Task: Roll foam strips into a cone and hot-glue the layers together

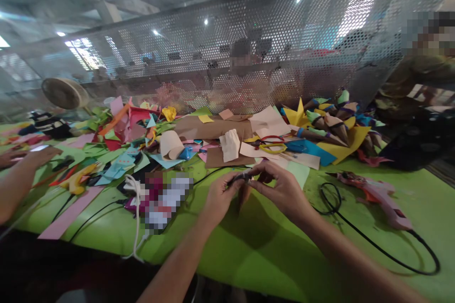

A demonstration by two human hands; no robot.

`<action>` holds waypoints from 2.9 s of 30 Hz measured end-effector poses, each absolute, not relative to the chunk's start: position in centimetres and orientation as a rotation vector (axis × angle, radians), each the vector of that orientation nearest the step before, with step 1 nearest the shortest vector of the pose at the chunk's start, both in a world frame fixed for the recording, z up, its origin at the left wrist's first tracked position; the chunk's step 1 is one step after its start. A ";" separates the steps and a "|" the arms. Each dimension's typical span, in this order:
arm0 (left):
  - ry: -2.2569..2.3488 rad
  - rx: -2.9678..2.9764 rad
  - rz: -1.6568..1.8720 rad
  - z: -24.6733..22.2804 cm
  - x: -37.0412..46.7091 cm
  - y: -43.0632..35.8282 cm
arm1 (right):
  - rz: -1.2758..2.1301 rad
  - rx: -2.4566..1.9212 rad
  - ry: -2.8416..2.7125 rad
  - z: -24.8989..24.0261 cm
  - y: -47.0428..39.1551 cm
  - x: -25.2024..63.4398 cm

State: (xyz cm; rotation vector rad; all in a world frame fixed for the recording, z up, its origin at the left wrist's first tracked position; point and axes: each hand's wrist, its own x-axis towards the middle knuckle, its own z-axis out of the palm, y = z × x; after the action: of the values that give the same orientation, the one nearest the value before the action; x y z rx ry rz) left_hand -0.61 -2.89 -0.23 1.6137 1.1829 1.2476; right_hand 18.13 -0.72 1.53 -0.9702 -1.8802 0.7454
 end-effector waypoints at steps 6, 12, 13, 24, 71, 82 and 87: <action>1.208 1.698 1.197 -0.4 -0.6 -3.1 | 0.639 -0.935 -1.945 1.7 -1.0 18.0; 1.140 1.758 1.167 -0.4 -0.7 -3.2 | 0.611 -0.904 -1.947 1.7 -1.0 18.0; 1.138 1.759 1.157 -0.2 -0.7 -3.3 | 0.602 -0.904 -1.952 1.8 -1.0 18.0; 1.204 1.736 1.138 0.3 -0.4 -3.6 | 0.390 -0.856 -1.988 1.7 -1.8 17.6; 1.720 1.974 1.217 -0.4 -1.8 -2.4 | 1.793 -0.736 -1.020 2.5 -0.9 18.4; 2.426 1.885 0.658 0.2 -5.2 0.1 | 1.842 -0.736 -0.877 2.7 -0.6 18.4; 2.235 1.966 1.103 1.5 -3.8 -1.3 | 1.799 -0.775 -0.935 2.5 -0.8 18.4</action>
State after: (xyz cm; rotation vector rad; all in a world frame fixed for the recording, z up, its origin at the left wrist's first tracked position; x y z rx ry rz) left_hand -3.82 -1.26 1.52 1.9659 2.2346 1.1028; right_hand 18.36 -0.78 2.47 -0.7746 -0.9354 1.7995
